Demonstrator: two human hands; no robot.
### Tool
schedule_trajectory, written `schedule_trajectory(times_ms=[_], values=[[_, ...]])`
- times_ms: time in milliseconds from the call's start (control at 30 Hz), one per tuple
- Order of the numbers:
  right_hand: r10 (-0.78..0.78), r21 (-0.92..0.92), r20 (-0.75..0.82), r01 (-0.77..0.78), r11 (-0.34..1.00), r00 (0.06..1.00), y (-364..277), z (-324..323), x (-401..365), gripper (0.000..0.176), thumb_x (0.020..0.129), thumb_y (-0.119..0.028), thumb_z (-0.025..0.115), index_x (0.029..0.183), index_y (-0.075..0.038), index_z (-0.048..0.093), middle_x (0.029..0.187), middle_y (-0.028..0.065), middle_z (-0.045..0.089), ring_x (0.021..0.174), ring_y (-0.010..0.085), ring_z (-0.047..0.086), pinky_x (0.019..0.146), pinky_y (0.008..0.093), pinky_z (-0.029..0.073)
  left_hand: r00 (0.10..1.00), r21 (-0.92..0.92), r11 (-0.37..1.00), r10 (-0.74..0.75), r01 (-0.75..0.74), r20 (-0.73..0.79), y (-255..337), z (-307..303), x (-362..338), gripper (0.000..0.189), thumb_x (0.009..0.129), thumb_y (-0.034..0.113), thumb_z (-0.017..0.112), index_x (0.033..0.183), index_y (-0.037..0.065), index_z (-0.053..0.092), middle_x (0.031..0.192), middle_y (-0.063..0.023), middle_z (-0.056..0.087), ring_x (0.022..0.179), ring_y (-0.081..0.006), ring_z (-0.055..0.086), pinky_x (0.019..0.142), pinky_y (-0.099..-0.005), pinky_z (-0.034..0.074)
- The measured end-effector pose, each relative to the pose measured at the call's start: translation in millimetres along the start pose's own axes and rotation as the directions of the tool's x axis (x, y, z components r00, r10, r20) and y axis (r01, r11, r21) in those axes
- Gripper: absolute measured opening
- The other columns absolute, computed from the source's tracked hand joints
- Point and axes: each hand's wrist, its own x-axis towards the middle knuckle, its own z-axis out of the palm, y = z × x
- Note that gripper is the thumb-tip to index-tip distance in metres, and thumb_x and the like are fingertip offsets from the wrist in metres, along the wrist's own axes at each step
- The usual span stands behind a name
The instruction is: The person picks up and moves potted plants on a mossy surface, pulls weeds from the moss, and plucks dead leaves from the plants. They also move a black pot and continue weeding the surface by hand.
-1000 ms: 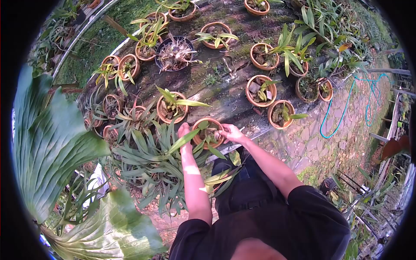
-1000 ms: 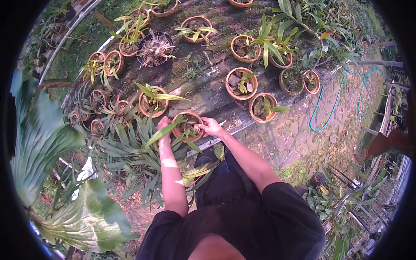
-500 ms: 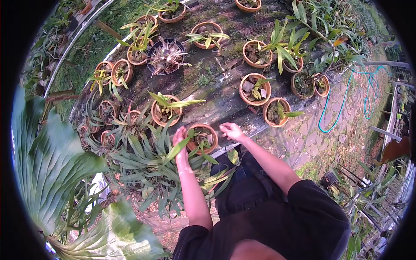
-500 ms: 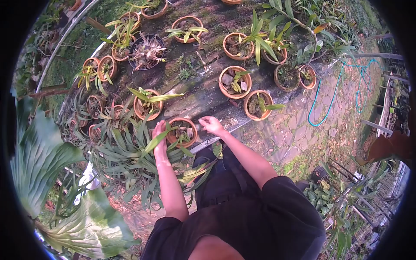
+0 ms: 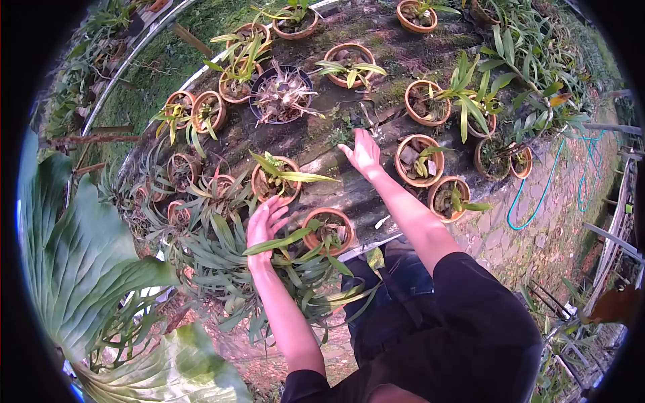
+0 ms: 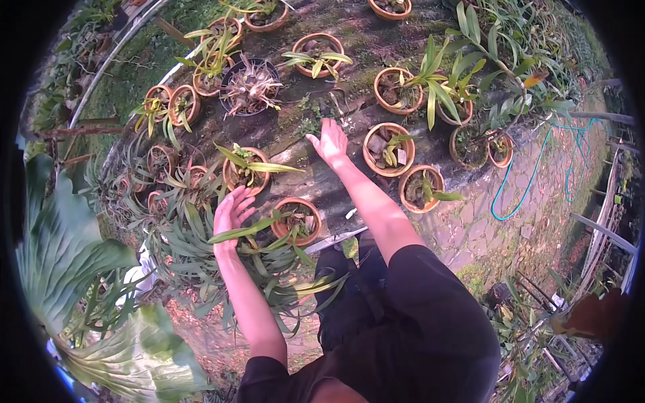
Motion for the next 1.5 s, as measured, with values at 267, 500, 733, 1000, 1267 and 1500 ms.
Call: schedule_trajectory(times_ms=[267, 500, 733, 1000, 1267, 1500], values=[[-0.252, 0.125, 0.110, 0.238, 0.963, 0.961, 26.4, 39.8, 47.2, 0.019, 0.084, -0.019, 0.074, 0.097, -0.006, 0.070, 0.100, 0.0161, 0.064, 0.090, 0.0399, 0.066, 0.078, 0.0487, 0.054, 0.972, 0.293, 0.941, 0.209, -0.170, -0.105, 82.4, 11.3, -7.5, 0.046, 0.106, 0.030, 0.048, 0.142, 0.000, 0.049, 0.135, -0.0150, 0.059, 0.115, -0.0215, 0.062, 0.095, -0.0348, 0.052], [-0.138, 0.201, 0.012, 0.133, 0.970, 0.990, 31.7, 43.2, 57.3, 0.013, 0.086, -0.015, 0.071, 0.087, -0.001, 0.070, 0.092, 0.0203, 0.065, 0.091, 0.0418, 0.065, 0.079, 0.0501, 0.052, 0.830, 0.581, 0.783, 0.465, -0.224, -0.307, 113.2, 85.8, -74.6, 0.034, 0.104, 0.016, 0.054, 0.133, -0.002, 0.056, 0.125, -0.0128, 0.063, 0.111, -0.0176, 0.061, 0.095, -0.0292, 0.047], [-0.360, 0.224, 0.050, 0.341, 0.913, 0.932, 16.4, 27.6, 51.5, 0.033, 0.081, -0.016, 0.077, 0.109, -0.001, 0.068, 0.096, 0.0178, 0.062, 0.092, 0.0392, 0.063, 0.081, 0.0462, 0.052, 0.972, 0.519, 0.836, 0.230, -0.176, -0.041, 13.7, 175.3, -9.7, 0.038, 0.095, 0.016, 0.067, 0.126, -0.004, 0.059, 0.113, -0.0188, 0.069, 0.093, -0.0206, 0.070, 0.080, -0.0324, 0.057], [-0.358, 0.251, 0.106, 0.324, 0.912, 0.928, 35.4, 44.6, 67.0, 0.008, 0.080, -0.005, 0.069, 0.085, 0.002, 0.067, 0.087, 0.0176, 0.062, 0.086, 0.0405, 0.063, 0.080, 0.0467, 0.052, 0.970, 0.546, 0.837, 0.161, -0.036, -0.184, -49.3, 194.9, 46.2, 0.044, 0.091, 0.026, 0.071, 0.122, -0.003, 0.063, 0.107, -0.0179, 0.072, 0.093, -0.0203, 0.072, 0.080, -0.0307, 0.056], [-0.045, 0.452, 0.030, 0.026, 0.891, 0.999, 35.4, 11.7, 14.2, 0.015, 0.087, -0.011, 0.070, 0.086, 0.003, 0.065, 0.089, 0.0218, 0.060, 0.085, 0.0400, 0.061, 0.076, 0.0459, 0.049, 0.871, 0.505, 0.838, 0.392, -0.206, -0.296, -49.1, 182.4, 143.2, 0.040, 0.091, 0.017, 0.070, 0.124, -0.003, 0.060, 0.101, -0.0127, 0.072, 0.085, -0.0138, 0.069, 0.077, -0.0285, 0.056], [0.080, 0.569, 0.200, -0.182, 0.802, 0.976, 52.8, -13.8, -56.5, 0.019, 0.099, -0.018, 0.062, 0.097, 0.001, 0.062, 0.069, 0.0092, 0.069, 0.061, 0.0131, 0.066, 0.056, 0.0287, 0.051, 0.800, 0.911, 0.400, 0.577, -0.102, -0.164, -77.3, 167.2, 226.1, 0.047, 0.081, 0.012, 0.077, 0.124, -0.003, 0.062, 0.112, -0.0226, 0.067, 0.105, -0.0361, 0.063, 0.095, -0.0428, 0.050]])
